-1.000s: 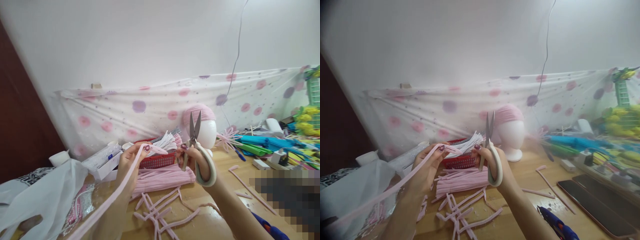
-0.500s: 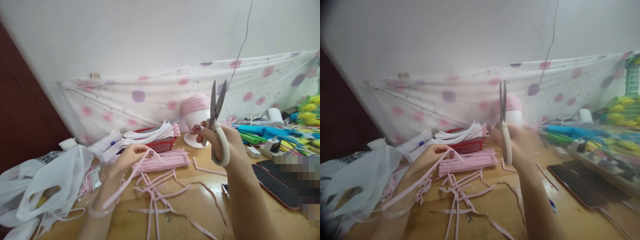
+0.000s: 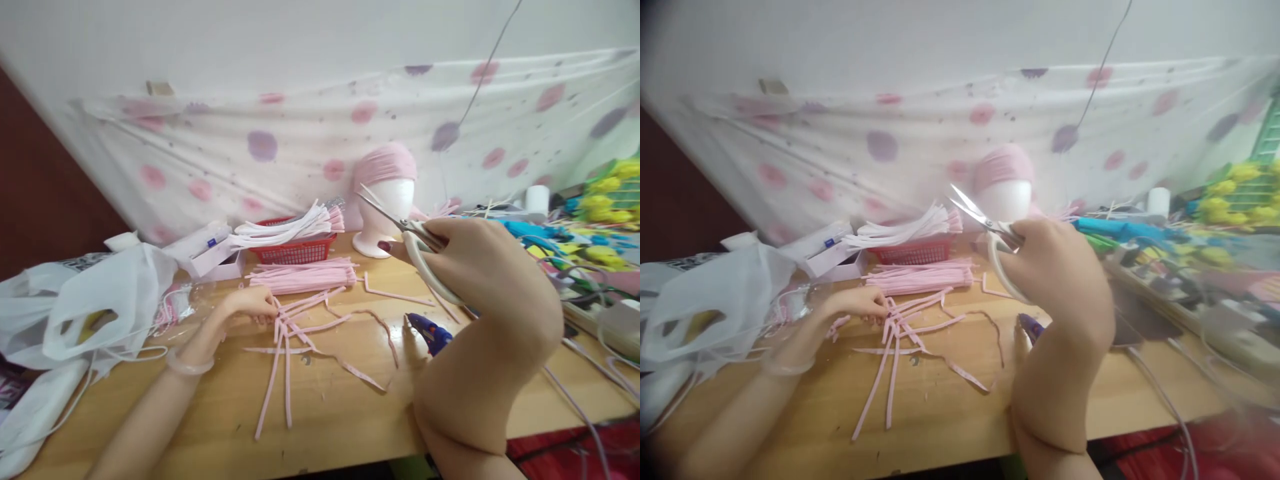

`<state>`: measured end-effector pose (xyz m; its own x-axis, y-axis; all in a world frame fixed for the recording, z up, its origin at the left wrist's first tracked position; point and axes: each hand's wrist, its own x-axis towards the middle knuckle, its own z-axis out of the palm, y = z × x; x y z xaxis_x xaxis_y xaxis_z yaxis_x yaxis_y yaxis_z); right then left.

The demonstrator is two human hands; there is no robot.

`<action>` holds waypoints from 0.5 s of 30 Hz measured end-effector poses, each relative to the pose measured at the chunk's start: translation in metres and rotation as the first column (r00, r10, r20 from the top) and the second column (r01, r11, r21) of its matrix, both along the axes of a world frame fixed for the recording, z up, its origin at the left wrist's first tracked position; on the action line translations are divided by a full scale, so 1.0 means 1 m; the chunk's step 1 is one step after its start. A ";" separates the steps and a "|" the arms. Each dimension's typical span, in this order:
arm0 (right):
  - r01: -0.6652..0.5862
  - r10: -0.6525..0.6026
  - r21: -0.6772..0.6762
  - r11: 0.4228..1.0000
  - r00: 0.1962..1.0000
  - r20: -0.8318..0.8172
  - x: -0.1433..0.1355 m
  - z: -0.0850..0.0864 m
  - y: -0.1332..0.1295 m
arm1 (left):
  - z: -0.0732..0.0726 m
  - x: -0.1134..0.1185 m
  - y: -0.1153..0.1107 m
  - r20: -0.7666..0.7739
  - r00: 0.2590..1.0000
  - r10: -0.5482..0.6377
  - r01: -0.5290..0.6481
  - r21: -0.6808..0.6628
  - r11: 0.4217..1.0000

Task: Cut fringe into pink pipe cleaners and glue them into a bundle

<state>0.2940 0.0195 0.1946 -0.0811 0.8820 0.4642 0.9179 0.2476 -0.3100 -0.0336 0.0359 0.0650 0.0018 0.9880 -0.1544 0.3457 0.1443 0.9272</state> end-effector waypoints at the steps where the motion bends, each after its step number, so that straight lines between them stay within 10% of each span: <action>1: 0.019 -0.019 -0.003 1.000 1.000 -0.005 0.004 0.001 -0.003 | -0.001 0.003 0.000 -0.080 0.995 -0.053 0.050 -0.038 0.998; 6: 0.038 -0.038 -0.001 0.999 0.999 -0.024 0.019 0.003 -0.011 | 0.006 0.053 0.024 -0.286 0.943 -0.171 0.173 -0.018 0.985; 15: 0.186 -0.193 -0.086 0.979 0.977 -0.091 0.041 0.001 -0.019 | -0.008 0.233 0.119 -0.532 0.823 -0.199 0.262 0.044 0.964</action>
